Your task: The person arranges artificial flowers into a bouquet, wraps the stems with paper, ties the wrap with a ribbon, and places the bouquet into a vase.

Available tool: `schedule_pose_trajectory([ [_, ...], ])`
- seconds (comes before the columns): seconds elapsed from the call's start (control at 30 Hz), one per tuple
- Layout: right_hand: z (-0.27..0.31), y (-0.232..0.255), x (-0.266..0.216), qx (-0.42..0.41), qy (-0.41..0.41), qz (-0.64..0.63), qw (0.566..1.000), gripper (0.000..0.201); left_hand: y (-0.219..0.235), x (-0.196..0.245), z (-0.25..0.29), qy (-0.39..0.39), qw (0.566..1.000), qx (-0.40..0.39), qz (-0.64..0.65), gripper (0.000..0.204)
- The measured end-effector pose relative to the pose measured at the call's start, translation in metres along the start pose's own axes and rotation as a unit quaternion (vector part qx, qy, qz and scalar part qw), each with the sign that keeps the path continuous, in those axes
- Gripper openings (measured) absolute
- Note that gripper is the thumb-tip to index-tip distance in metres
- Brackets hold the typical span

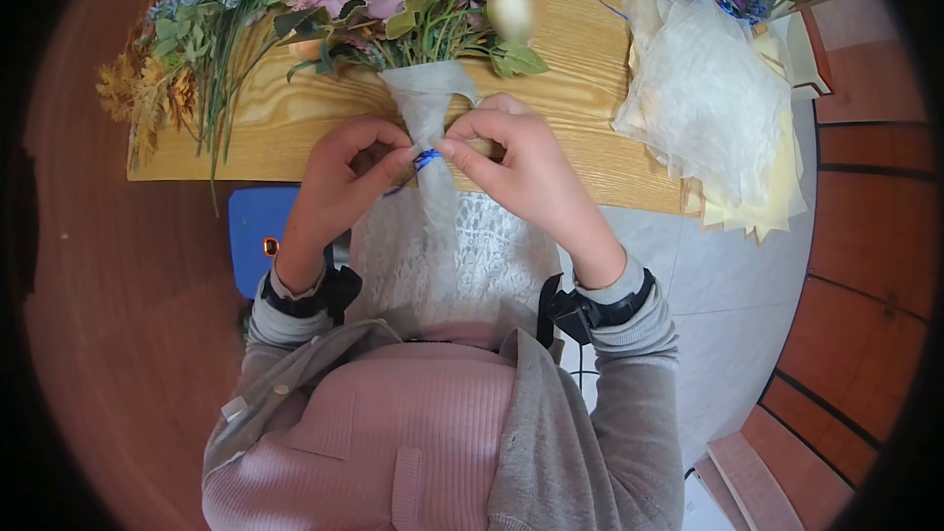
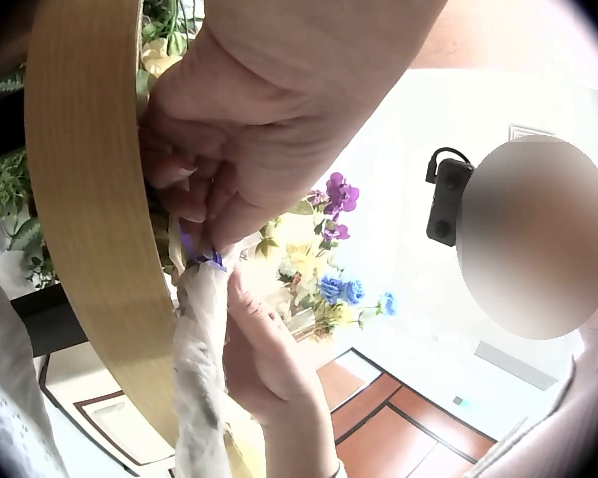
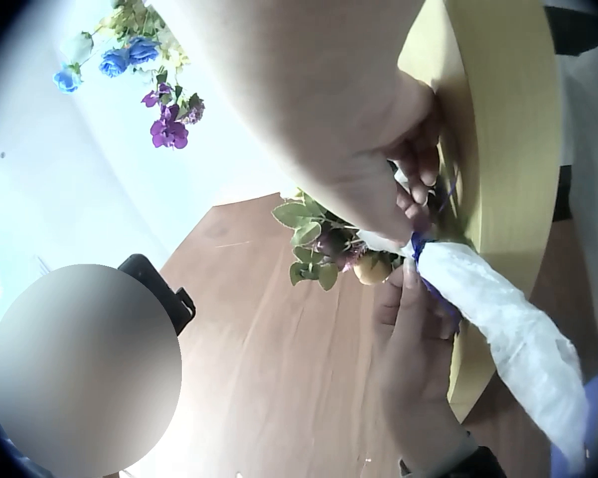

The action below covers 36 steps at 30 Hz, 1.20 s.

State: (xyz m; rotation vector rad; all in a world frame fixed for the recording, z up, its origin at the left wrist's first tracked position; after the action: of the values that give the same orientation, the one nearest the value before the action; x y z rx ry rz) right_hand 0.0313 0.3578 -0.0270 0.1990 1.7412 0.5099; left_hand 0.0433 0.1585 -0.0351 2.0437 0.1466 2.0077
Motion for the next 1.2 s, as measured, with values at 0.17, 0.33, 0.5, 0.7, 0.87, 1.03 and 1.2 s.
schedule_pose_trajectory([
  [0.17,0.000,-0.004,0.003,0.022,-0.004,-0.031,0.999,0.011,0.001,0.002,0.000,-0.010,1.000,0.009,-0.010,0.009],
  [0.33,0.002,-0.006,0.006,0.046,0.019,-0.037,0.998,0.010,-0.001,-0.003,0.000,-0.036,0.999,0.004,-0.009,0.008],
  [0.5,0.001,-0.007,0.005,0.089,0.088,-0.006,0.992,0.010,-0.001,0.003,-0.003,-0.090,0.993,0.015,-0.079,0.008],
  [0.7,0.004,-0.013,0.008,0.123,0.054,0.001,0.991,0.013,-0.002,0.010,-0.004,-0.159,0.980,0.009,-0.123,0.009],
  [0.87,0.006,-0.013,0.009,0.111,0.055,0.060,0.991,0.010,0.006,0.010,-0.005,-0.176,0.965,-0.014,-0.194,0.004],
  [1.03,0.000,-0.002,-0.003,0.067,0.072,0.049,0.994,0.009,0.011,-0.003,-0.011,0.035,0.999,-0.036,0.003,0.018],
  [1.2,-0.005,-0.007,-0.002,-0.029,-0.038,-0.023,0.999,0.020,-0.015,-0.007,-0.020,0.046,0.983,-0.037,0.171,0.025],
])
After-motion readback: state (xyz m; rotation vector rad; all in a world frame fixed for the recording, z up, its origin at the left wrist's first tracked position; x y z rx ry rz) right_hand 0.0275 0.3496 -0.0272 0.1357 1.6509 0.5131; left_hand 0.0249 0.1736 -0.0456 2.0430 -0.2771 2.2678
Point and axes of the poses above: each hand's wrist, its own z-axis away from the middle knuckle, its own y-axis out of the back of the hand, x = y × z, the point moved 2 cm from there along -z, towards the middle knuckle, and after that the axes turned 9 degrees about x, right-handed, at the moved point
